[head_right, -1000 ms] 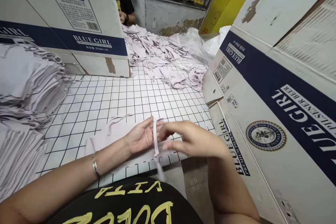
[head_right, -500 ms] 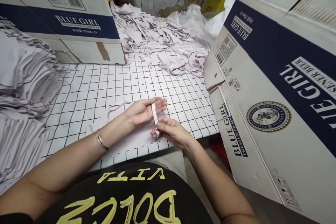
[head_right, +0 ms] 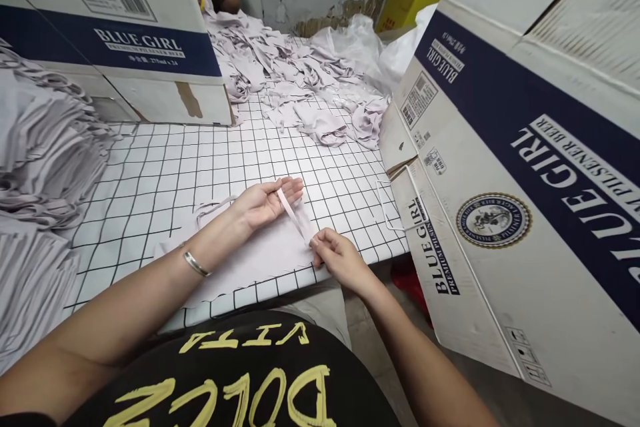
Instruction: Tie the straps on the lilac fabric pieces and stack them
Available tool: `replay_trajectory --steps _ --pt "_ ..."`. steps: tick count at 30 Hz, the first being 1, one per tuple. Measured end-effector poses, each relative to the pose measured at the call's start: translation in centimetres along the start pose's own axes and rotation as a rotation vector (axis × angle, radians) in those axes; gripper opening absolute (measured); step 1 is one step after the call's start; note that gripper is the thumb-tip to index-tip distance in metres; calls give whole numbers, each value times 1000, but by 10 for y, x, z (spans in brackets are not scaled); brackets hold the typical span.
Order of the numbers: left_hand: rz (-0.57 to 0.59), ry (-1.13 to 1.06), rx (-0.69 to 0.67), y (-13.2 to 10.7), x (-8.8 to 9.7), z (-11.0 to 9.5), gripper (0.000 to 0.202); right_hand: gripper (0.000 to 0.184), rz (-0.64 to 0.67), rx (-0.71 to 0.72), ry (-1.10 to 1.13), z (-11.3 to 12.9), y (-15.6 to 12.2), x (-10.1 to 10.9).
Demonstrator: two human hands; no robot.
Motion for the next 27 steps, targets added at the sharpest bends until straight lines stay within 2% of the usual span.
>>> replay_trajectory --steps 2,4,7,8,10,11,13,15,17,19,21,24,27 --pt "-8 5 4 2 0 2 21 34 93 -52 12 -4 -3 -1" --pt "4 37 -12 5 0 0 20 35 245 -113 46 -6 -7 -7" --pt "50 254 3 7 -2 -9 20 33 444 -109 -18 4 -11 -13" --pt "52 407 32 6 -1 -13 23 31 442 -69 -58 11 -9 -9" --pt "-9 839 43 -2 6 -27 29 30 326 41 -78 32 4 8" --pt "-61 1085 -9 -8 8 -38 30 31 247 90 -47 44 13 18" --pt "-150 1501 -198 -24 6 -55 27 33 110 180 53 69 35 40" --pt "-168 1708 -356 -41 5 -57 25 32 55 253 118 96 59 53" --pt "-160 1742 -422 -54 10 -51 28 32 63 304 138 121 82 57" --pt "-188 1757 -436 -64 17 -46 34 36 100 335 146 138 100 50" --pt "-242 1826 -406 -71 25 -43 36 35 139 337 139 143 113 35" --pt "-278 1908 -317 -76 38 -42 31 29 203 304 88 129 125 5" --pt "-260 1797 -305 -77 48 -44 21 28 266 230 51 101 133 -23"
Point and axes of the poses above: each hand's wrist, its own y-axis towards the middle knuckle, its own x-axis out of the back of the hand, z = x × y, the point moved 7 cm from there along y, towards the middle knuckle, and after that the axes turned 8 degrees about z, right-handed, at the moved point
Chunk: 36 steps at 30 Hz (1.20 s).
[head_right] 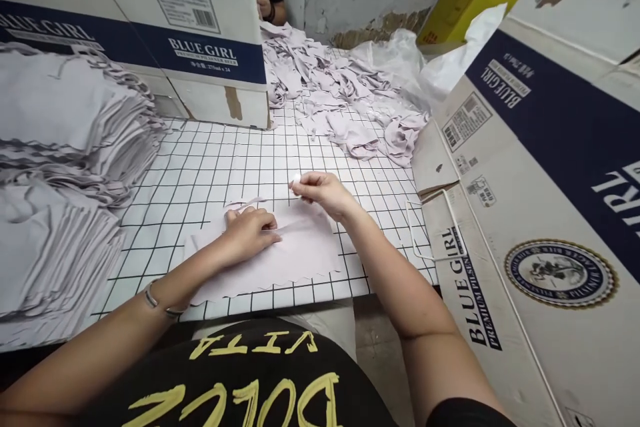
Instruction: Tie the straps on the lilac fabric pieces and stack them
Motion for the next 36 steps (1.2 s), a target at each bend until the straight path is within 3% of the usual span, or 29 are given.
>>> replay_trajectory --steps 3,7,11,18,29,36 --pt "-9 -113 35 0 -3 7 16 32 47 -97 40 -30 3 -15" --pt "-28 -121 42 -1 -6 7 16 32 49 -69 -37 -44 4 -17" --pt "-53 -172 12 -1 -7 4 16 25 123 -23 -277 -44 1 -22" --pt "-32 -65 40 -2 -7 0 18 14 159 50 -682 -41 -13 -28" --pt "-26 -57 43 -4 -6 -4 24 9 155 95 -769 -39 -22 -35" --pt "-26 -40 66 -3 -6 -2 22 11 85 171 -749 -40 -24 -41"
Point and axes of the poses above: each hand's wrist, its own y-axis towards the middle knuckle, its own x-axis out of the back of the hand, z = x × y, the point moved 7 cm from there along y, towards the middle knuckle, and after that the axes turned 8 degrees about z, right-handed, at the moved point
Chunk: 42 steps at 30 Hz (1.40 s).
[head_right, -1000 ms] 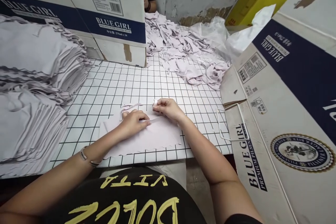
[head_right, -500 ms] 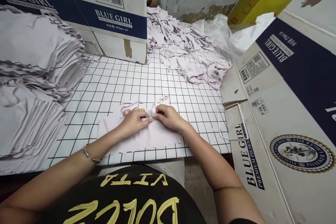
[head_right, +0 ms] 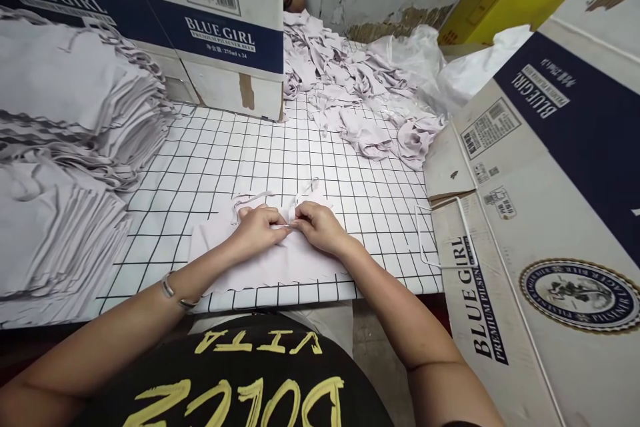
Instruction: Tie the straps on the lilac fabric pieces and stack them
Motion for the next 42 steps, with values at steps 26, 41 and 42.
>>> replay_trajectory --steps 26,41,42 --pt "-293 446 318 -122 32 66 24 24 -228 -654 -337 -23 -119 27" --pt "-88 -1258 85 -167 93 29 38 48 -511 -571 911 11 -117 48" --pt "-123 -1262 53 -177 119 25 38 49 -510 -561 920 22 -103 55"
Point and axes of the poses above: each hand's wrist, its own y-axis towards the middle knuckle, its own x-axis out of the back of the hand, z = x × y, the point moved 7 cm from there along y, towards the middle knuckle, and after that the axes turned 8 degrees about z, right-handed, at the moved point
